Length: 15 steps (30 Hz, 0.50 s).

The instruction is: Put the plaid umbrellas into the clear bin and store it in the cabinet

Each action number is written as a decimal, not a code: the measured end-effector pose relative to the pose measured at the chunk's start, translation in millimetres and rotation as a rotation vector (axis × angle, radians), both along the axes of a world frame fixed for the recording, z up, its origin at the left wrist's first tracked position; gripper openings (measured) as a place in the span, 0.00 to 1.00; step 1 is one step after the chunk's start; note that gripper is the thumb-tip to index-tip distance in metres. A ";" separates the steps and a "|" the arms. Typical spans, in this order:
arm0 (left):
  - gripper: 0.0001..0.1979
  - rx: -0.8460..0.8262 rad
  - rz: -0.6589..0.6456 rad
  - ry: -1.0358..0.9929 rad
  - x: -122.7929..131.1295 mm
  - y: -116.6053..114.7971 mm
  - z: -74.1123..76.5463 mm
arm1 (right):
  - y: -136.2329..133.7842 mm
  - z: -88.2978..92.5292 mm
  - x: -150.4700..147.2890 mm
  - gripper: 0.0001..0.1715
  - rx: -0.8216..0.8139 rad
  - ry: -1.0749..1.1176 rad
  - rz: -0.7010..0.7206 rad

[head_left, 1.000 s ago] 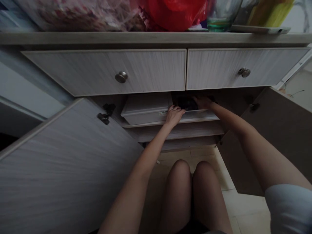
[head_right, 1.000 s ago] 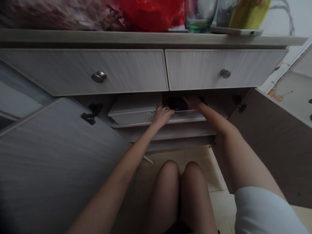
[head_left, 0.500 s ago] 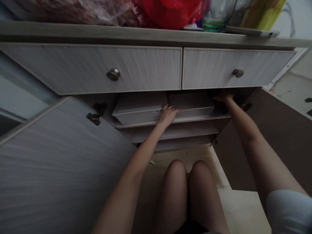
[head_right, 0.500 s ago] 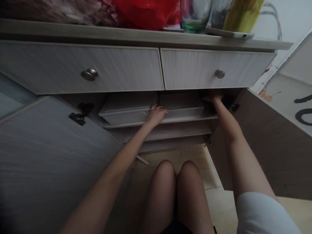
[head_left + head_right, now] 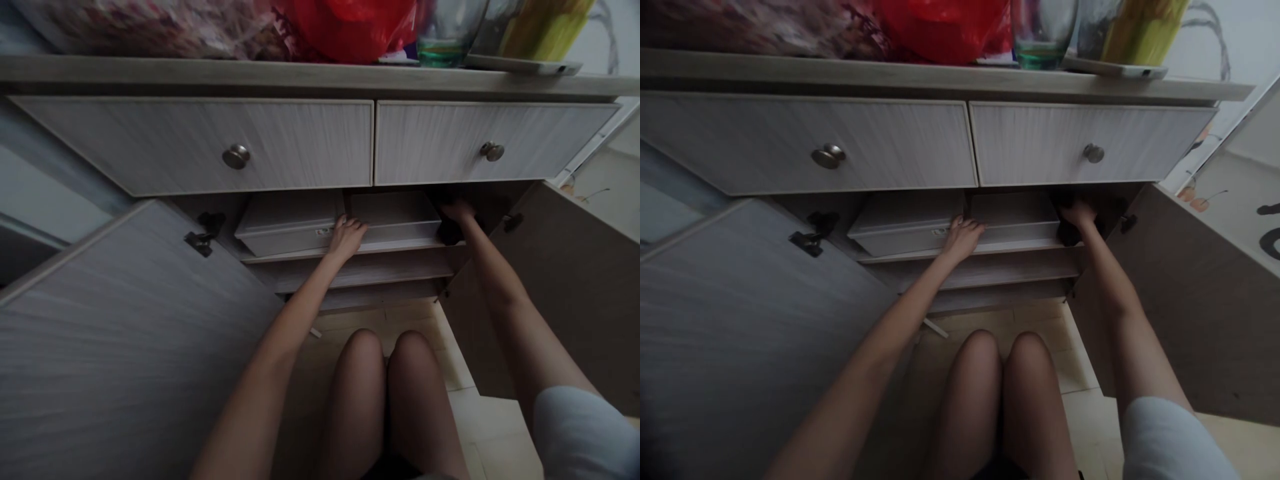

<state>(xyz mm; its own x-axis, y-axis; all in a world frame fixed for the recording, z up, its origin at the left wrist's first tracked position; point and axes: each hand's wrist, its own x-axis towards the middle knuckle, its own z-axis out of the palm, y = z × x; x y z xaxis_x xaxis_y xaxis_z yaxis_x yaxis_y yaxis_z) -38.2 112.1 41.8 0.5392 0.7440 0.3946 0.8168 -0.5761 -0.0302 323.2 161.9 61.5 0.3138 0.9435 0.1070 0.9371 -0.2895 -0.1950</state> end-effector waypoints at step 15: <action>0.23 -0.040 0.023 -0.007 2.5 -4.7 6.7 | -50.0 -35.5 -21.0 0.41 -0.069 0.030 -0.127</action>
<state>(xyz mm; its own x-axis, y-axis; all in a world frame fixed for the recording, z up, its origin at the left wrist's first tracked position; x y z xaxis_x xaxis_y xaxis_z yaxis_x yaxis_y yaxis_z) -35.7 107.4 48.5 0.5194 0.7714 0.3678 0.8298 -0.5580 -0.0016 302.2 112.0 26.0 0.4330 0.9008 0.0324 0.8862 -0.4188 -0.1979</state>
